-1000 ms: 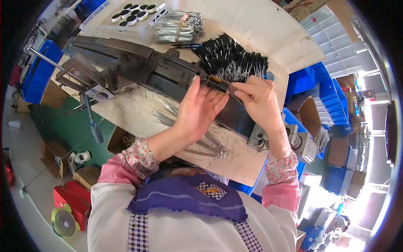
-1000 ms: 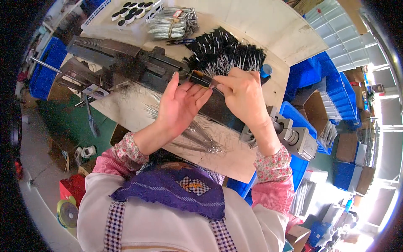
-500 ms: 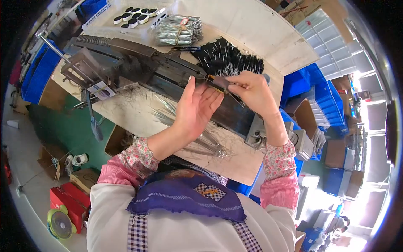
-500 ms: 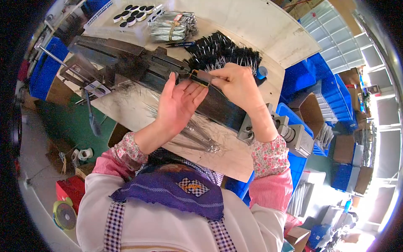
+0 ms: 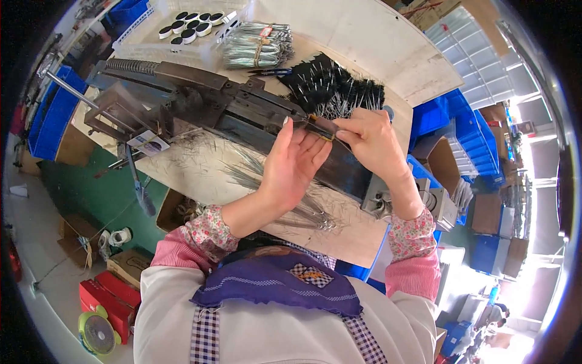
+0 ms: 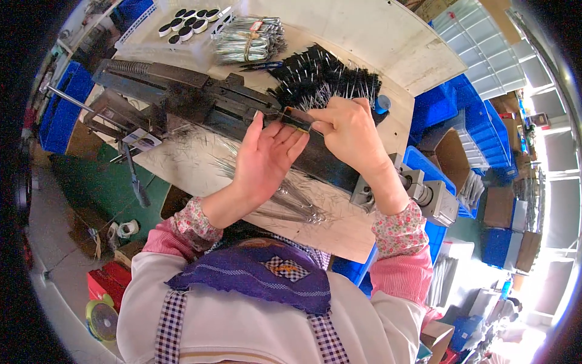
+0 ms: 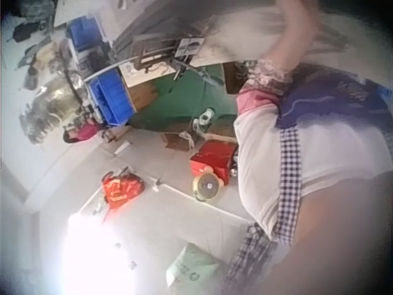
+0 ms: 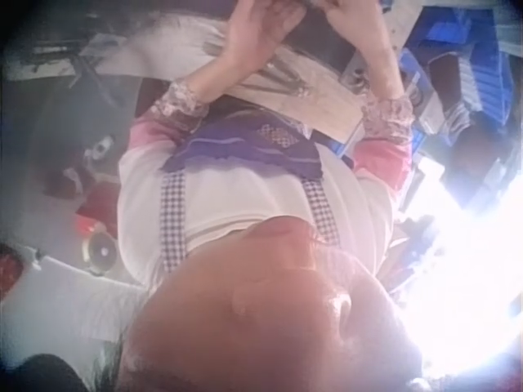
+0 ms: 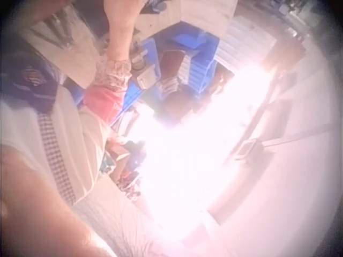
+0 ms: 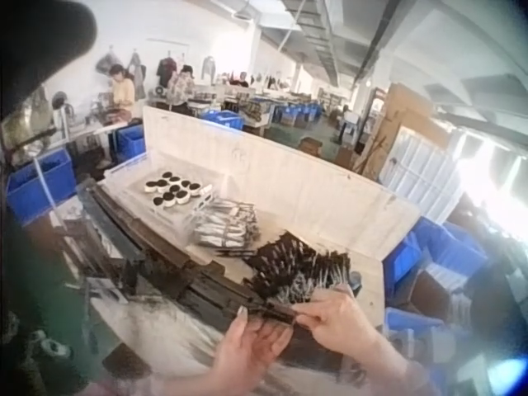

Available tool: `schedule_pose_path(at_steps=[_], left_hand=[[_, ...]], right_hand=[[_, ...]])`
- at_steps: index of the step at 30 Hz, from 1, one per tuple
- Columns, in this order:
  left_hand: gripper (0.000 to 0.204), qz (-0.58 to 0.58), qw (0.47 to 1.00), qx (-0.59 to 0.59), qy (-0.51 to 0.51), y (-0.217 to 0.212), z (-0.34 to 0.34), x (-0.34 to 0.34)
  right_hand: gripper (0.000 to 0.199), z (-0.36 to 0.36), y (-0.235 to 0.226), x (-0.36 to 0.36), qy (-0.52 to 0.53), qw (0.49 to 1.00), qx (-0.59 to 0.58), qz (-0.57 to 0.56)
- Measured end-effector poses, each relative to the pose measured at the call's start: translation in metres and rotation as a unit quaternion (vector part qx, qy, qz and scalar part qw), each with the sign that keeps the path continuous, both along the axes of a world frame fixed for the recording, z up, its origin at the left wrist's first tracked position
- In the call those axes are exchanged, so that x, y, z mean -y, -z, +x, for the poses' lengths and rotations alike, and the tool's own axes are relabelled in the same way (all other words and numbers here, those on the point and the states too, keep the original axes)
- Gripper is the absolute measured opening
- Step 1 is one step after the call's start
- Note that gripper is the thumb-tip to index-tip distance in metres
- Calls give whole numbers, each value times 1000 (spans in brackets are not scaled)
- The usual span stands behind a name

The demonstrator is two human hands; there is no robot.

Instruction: Operating a tufting machine to insert bristles into brush bases in a factory workshop.

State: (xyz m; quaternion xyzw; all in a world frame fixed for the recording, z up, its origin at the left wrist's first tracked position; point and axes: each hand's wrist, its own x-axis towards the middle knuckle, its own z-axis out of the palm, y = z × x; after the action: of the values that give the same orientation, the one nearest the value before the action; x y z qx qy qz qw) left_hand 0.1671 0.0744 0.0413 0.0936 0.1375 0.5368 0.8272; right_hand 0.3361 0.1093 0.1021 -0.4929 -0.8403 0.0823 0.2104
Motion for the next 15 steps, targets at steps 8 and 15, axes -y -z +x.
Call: schedule_pose_path(at_steps=[8, 15], left_hand=[[52, -3, 999, 35, 3, 5, -1, -1], [59, 8, 1000, 8, -18, 1, -2, -2]], right_hand=[[20, -18, 3, 16, -49, 994, -8, 94], [29, -26, -17, 34, 93, 994, -41, 40]])
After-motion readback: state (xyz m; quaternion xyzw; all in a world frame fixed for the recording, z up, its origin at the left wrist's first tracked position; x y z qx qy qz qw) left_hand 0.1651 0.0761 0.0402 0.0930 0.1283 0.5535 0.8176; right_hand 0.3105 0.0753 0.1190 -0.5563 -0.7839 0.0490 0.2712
